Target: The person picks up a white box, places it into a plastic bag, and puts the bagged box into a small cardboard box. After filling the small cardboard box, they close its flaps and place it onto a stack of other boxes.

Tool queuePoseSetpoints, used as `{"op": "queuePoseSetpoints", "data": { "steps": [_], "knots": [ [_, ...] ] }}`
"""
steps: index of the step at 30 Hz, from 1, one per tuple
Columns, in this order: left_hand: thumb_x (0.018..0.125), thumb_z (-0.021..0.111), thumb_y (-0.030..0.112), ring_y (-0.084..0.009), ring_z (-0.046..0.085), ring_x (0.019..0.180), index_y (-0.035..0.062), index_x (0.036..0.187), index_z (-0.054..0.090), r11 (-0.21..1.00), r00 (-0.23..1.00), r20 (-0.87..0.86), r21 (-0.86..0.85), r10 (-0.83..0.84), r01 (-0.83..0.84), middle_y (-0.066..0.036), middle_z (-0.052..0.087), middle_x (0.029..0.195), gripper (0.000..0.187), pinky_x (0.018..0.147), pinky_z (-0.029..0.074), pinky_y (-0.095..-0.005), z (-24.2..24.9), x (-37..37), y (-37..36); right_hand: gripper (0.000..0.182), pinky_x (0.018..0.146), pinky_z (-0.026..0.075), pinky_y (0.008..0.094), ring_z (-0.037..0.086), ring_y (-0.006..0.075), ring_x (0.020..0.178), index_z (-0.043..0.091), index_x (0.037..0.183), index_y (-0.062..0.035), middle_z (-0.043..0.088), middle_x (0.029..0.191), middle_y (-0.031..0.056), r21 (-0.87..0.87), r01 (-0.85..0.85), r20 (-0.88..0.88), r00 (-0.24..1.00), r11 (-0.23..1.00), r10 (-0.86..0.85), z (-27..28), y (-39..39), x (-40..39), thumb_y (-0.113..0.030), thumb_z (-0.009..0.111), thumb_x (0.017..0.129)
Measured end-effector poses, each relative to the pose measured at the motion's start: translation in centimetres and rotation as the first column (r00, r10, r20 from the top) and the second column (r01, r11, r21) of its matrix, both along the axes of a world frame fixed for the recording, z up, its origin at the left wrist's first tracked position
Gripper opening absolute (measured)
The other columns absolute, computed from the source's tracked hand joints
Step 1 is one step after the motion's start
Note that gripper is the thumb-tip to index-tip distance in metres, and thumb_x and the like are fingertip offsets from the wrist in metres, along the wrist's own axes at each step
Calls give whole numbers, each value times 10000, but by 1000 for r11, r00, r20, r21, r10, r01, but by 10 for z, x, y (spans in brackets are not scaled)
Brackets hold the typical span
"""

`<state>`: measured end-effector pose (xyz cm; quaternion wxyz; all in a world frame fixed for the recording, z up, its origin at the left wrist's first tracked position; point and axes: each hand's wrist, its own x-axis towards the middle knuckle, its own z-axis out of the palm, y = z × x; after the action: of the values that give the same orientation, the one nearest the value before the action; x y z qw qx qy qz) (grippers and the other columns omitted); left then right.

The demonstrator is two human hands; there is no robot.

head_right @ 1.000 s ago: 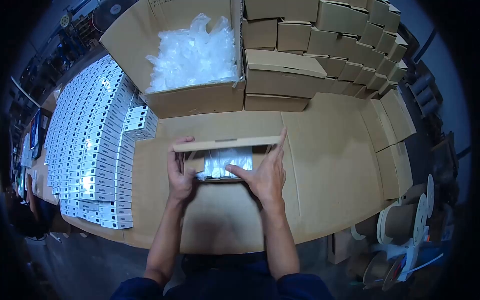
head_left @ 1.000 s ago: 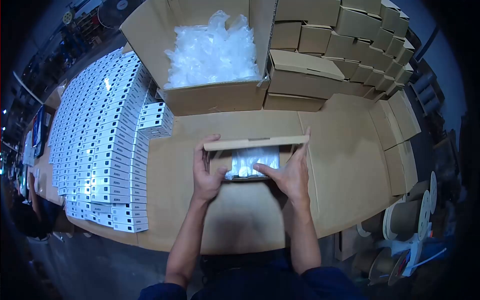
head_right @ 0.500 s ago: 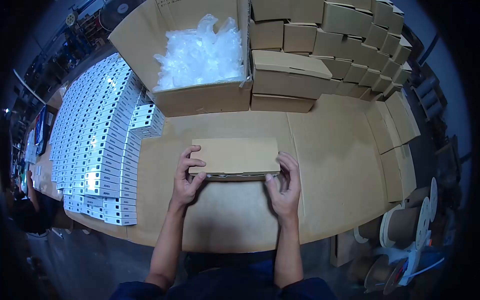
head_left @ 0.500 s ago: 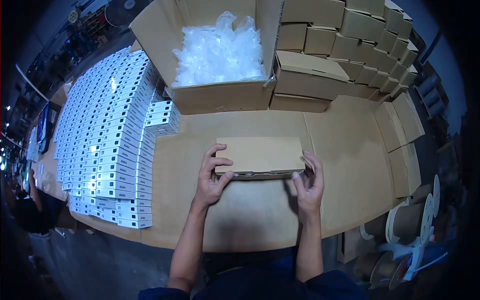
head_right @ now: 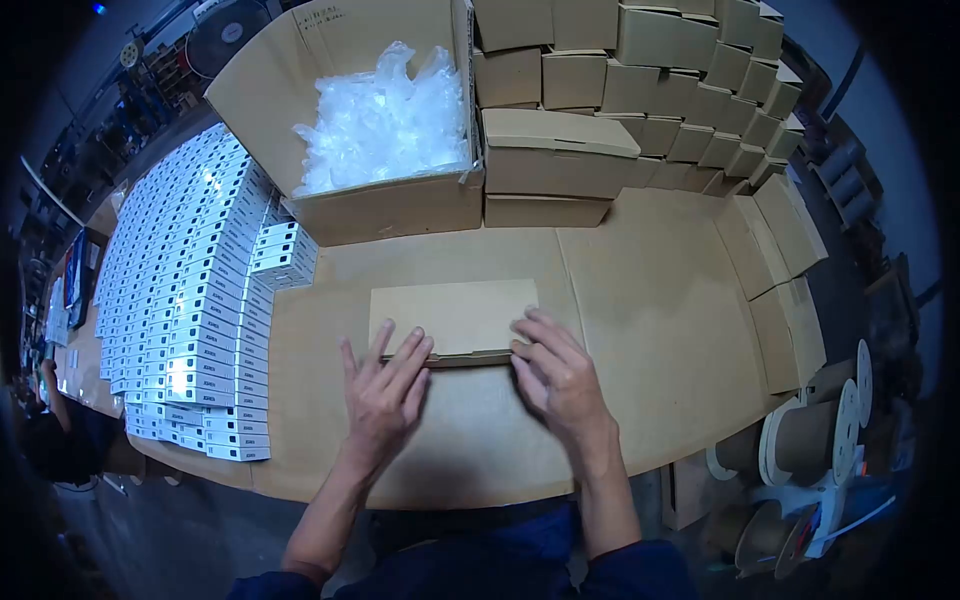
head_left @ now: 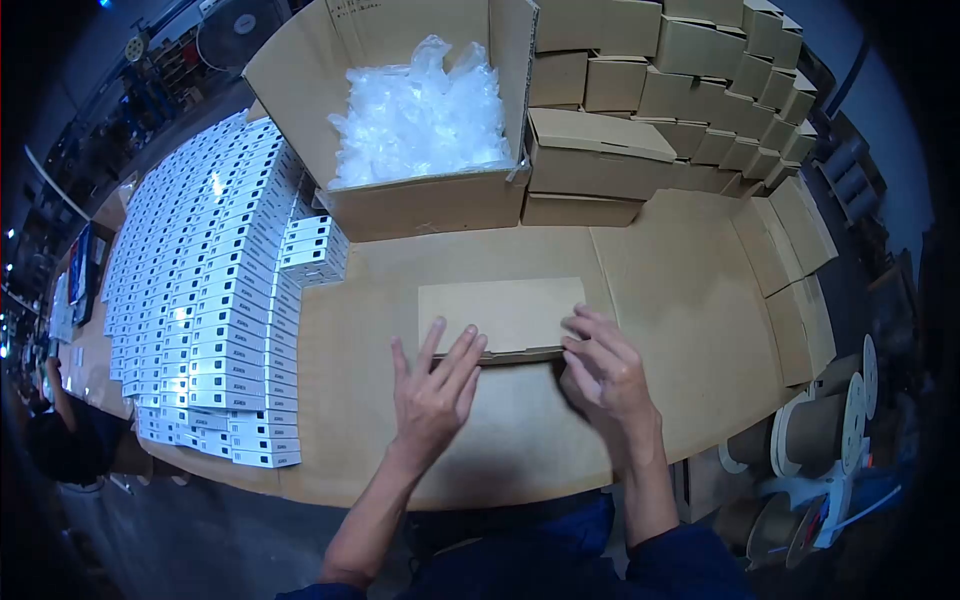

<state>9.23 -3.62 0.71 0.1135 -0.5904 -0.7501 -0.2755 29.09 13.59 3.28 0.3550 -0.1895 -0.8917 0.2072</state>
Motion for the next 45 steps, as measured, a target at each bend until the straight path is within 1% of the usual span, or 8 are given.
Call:
{"op": "queuePoseSetpoints", "data": {
  "steps": [3, 11, 19, 26, 30, 35, 42, 45],
  "knots": [
    [903, 719, 78, -245, 528, 1415, 196, 1327, 709, 1000, 999, -46, 22, 2, -1, 31, 657, 1418, 440, 1223, 211, -649, -10, 8, 7, 385, 1175, 373, 586, 575, 336, 1359, 732, 1200, -55, 683, 1362, 94, -70, -45, 63, 997, 997, 50, -14, -11, -7, -32, 792, 821],
    [841, 727, 12, -257, 555, 1387, 201, 1262, 749, 990, 997, 53, 127, -62, 55, 31, 712, 1327, 462, 1191, 293, -643, -15, -2, 14, 401, 1235, 265, 560, 518, 335, 1396, 750, 1167, -97, 709, 1336, 57, -70, 80, -97, 992, 994, -86, -51, -28, -28, -77, 855, 781],
    [856, 733, 16, -290, 610, 1326, 170, 1166, 787, 972, 983, 154, 225, -100, 64, -17, 757, 1237, 350, 1189, 322, -575, -21, -8, 22, 261, 1211, 291, 521, 550, 320, 1328, 804, 1020, -141, 757, 1228, 14, -130, 169, -183, 964, 977, -191, -54, -33, -46, -140, 880, 771],
    [845, 776, 43, -294, 631, 1278, 162, 1045, 807, 943, 968, 173, 312, -180, 119, -6, 762, 1172, 235, 1236, 214, -584, -24, -14, 28, 163, 1185, 322, 493, 557, 307, 1304, 824, 892, -155, 778, 1160, -2, -184, 167, -238, 948, 969, -209, -56, -27, -51, -108, 884, 748],
    [813, 852, 208, -312, 549, 1321, 203, 986, 795, 975, 957, 281, 221, -72, 9, -19, 667, 1294, 183, 1195, 195, -699, -11, -8, 20, 148, 1174, 341, 495, 554, 318, 1305, 819, 872, -145, 772, 1158, 19, -247, 155, -254, 942, 957, -218, -49, -30, -51, -102, 882, 746],
    [815, 857, 224, -394, 436, 1400, 186, 922, 804, 977, 937, 350, 198, 6, -80, -56, 587, 1402, 125, 1171, 149, -760, -6, 1, 24, 96, 1211, 285, 539, 416, 395, 1441, 771, 824, -76, 644, 1403, 90, -293, 290, -142, 929, 911, -341, -38, -44, -55, -109, 853, 786],
    [803, 849, 163, -444, 322, 1477, 127, 790, 758, 954, 881, 473, 269, -12, -131, -116, 531, 1476, 98, 1185, 164, -711, -13, 15, 30, 83, 1222, 240, 558, 267, 452, 1515, 728, 815, -48, 508, 1540, 166, -279, 343, -110, 917, 897, -384, -32, -57, -55, -90, 797, 835],
    [787, 823, 115, -459, 286, 1485, 105, 763, 723, 949, 877, 479, 288, -27, -128, -142, 525, 1481, 104, 1199, 223, -618, -14, 17, 31, 111, 1222, 222, 576, 244, 469, 1516, 682, 784, -52, 485, 1550, 181, -276, 314, -133, 923, 908, -360, -34, -55, -53, -78, 783, 818]
  ]
}}
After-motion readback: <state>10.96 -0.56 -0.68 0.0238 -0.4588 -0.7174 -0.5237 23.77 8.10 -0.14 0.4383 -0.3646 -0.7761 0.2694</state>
